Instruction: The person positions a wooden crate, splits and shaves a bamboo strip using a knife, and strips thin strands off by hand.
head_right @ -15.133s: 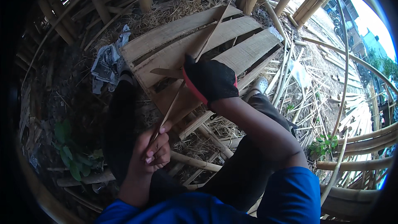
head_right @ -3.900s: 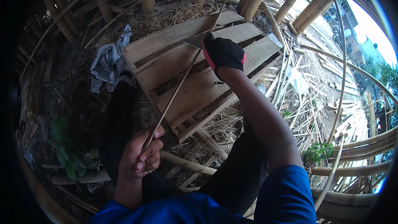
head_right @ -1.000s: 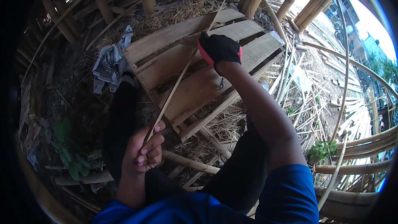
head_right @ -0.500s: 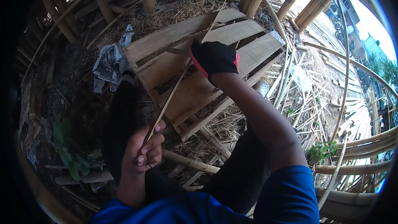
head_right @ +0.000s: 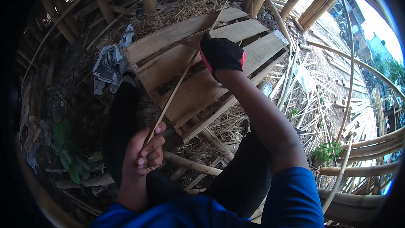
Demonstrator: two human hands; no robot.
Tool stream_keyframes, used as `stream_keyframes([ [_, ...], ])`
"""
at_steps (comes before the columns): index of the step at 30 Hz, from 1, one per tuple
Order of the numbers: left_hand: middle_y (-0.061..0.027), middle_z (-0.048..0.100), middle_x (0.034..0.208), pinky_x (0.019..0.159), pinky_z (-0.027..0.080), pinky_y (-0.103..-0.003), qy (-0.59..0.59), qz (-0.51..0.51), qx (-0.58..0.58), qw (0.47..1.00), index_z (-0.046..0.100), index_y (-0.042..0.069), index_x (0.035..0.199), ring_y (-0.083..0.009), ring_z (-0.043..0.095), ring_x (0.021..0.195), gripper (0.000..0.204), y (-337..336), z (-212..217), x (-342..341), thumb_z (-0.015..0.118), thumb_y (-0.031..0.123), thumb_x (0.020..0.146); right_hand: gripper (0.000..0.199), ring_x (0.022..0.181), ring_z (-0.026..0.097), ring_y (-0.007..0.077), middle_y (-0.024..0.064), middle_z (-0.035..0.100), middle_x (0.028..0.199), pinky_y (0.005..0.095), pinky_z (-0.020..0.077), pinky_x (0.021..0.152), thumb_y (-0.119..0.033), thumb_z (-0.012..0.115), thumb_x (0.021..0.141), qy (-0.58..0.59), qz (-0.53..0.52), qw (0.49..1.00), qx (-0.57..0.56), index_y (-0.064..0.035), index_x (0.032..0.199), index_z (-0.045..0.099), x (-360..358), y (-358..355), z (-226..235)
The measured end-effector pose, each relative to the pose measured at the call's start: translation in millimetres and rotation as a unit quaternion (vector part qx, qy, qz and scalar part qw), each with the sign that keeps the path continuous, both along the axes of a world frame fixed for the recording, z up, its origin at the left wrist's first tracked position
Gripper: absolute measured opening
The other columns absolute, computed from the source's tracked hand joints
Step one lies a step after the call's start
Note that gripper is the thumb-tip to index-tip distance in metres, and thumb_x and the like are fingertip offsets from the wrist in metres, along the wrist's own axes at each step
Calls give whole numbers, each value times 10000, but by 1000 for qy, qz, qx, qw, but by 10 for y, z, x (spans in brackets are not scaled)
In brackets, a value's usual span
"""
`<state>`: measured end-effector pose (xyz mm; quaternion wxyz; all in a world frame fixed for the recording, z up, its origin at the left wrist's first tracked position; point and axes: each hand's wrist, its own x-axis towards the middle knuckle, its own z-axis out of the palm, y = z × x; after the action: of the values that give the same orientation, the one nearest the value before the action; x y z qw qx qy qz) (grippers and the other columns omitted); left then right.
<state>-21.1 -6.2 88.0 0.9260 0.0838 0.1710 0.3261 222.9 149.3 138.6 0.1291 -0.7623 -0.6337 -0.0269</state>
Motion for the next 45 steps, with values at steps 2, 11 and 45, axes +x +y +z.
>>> stream_keyframes([
  [2,39,380,478,267,226,-168,32,4,5,999,423,97,1022,-29,325,277,246,-44,29,-21,294,302,1063,623,905,666,370,155,710,930,480,493,832,-453,234,1003,-10,11,1000,-13,-84,894,724,12,-37,-14],
  [11,13,384,470,250,202,-177,27,18,12,999,392,57,1028,-46,347,268,233,-81,72,-3,279,258,1065,641,926,656,389,182,702,934,482,486,836,-478,244,997,21,-1,998,-55,-62,891,721,25,-66,44],
  [45,7,384,455,235,192,-179,25,18,-6,999,409,68,1019,-52,338,256,237,-114,112,26,279,260,1067,638,919,656,391,186,700,930,479,489,841,-475,251,991,29,5,997,-66,-59,890,724,24,-130,68],
])
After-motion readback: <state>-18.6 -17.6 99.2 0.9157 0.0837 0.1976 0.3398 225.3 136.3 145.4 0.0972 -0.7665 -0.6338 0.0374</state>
